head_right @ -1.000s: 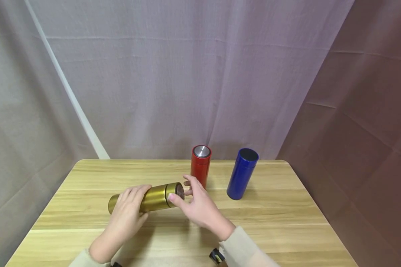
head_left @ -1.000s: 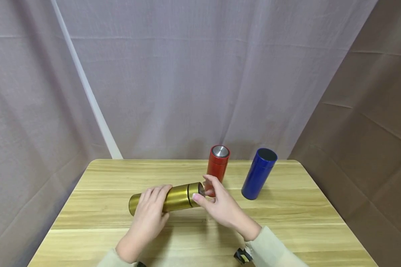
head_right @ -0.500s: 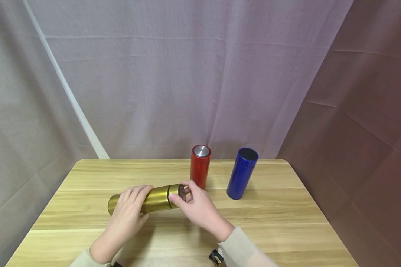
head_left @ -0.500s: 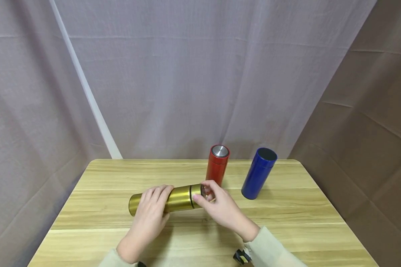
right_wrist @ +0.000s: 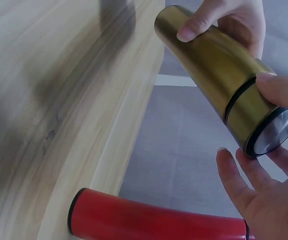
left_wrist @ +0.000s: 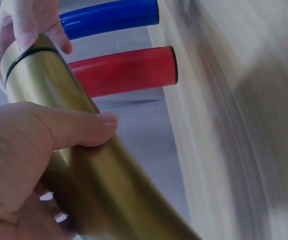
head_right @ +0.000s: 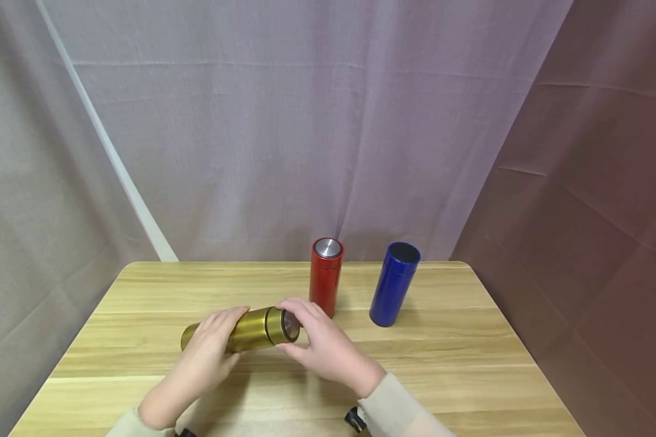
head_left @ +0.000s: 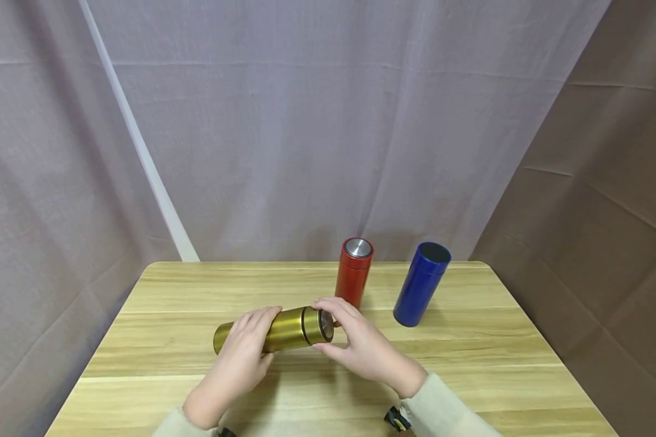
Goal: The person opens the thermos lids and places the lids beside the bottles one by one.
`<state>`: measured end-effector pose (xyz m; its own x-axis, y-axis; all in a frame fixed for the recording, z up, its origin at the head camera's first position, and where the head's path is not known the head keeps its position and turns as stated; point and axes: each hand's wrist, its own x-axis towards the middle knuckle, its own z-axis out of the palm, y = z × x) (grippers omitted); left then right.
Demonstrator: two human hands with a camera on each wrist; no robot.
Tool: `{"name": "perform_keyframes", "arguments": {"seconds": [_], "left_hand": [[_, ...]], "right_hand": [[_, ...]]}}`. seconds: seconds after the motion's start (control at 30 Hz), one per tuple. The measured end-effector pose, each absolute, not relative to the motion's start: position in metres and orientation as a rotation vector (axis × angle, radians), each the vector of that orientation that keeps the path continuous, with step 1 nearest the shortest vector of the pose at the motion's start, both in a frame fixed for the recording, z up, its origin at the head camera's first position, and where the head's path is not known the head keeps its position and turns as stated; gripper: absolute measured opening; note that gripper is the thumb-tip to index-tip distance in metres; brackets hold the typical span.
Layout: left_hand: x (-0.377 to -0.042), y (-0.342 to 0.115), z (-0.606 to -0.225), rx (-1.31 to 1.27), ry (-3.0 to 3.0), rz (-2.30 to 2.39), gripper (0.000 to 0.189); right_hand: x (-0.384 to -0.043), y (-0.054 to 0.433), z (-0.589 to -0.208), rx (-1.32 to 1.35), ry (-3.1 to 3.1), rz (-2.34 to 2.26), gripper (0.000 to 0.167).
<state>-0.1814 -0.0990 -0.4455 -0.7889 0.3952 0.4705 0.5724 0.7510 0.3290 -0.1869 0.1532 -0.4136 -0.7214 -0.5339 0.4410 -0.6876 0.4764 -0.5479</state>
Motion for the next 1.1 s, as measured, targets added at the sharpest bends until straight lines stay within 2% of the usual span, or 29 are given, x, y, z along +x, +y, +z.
{"name": "perform_keyframes", "arguments": {"seconds": [0.23,0.3,0.47,0.57,0.73,1.1], "left_hand": [[-0.1793,-0.0967,-0.445,-0.724,-2.538,-0.635,0.091],[-0.1794,-0.0962,-0.4449,-0.716,-2.514,-0.625,0.091],[-0.1803,-0.0959,-0.4446,-0.703,-2.46,-0.589,0.09],[-0.1802,-0.0959,-0.4444,-0.705,-2.446,-0.576,0.091],[-0.1799,-0.0964,-0.4448,-0.717,-2.443,-0.577,0.091],[-0.1807,-0.1026,-0.4469,-0.724,-2.556,-0.632,0.091]], "right_hand": [[-0.1822,0.1499,-0.4129,0.774,-2.642,1.265,0.091],[-0.1817,0.1491,-0.4124,0.663,-2.654,1.33,0.087],[-0.1819,0.1478,-0.4112,0.521,-2.647,1.448,0.063],[-0.182,0.1471,-0.4115,0.52,-2.654,1.421,0.056],[-0.182,0.147,-0.4126,0.548,-2.649,1.399,0.053],[-0.1865,0.1538,-0.4169,0.934,-2.563,1.347,0.069]]}}
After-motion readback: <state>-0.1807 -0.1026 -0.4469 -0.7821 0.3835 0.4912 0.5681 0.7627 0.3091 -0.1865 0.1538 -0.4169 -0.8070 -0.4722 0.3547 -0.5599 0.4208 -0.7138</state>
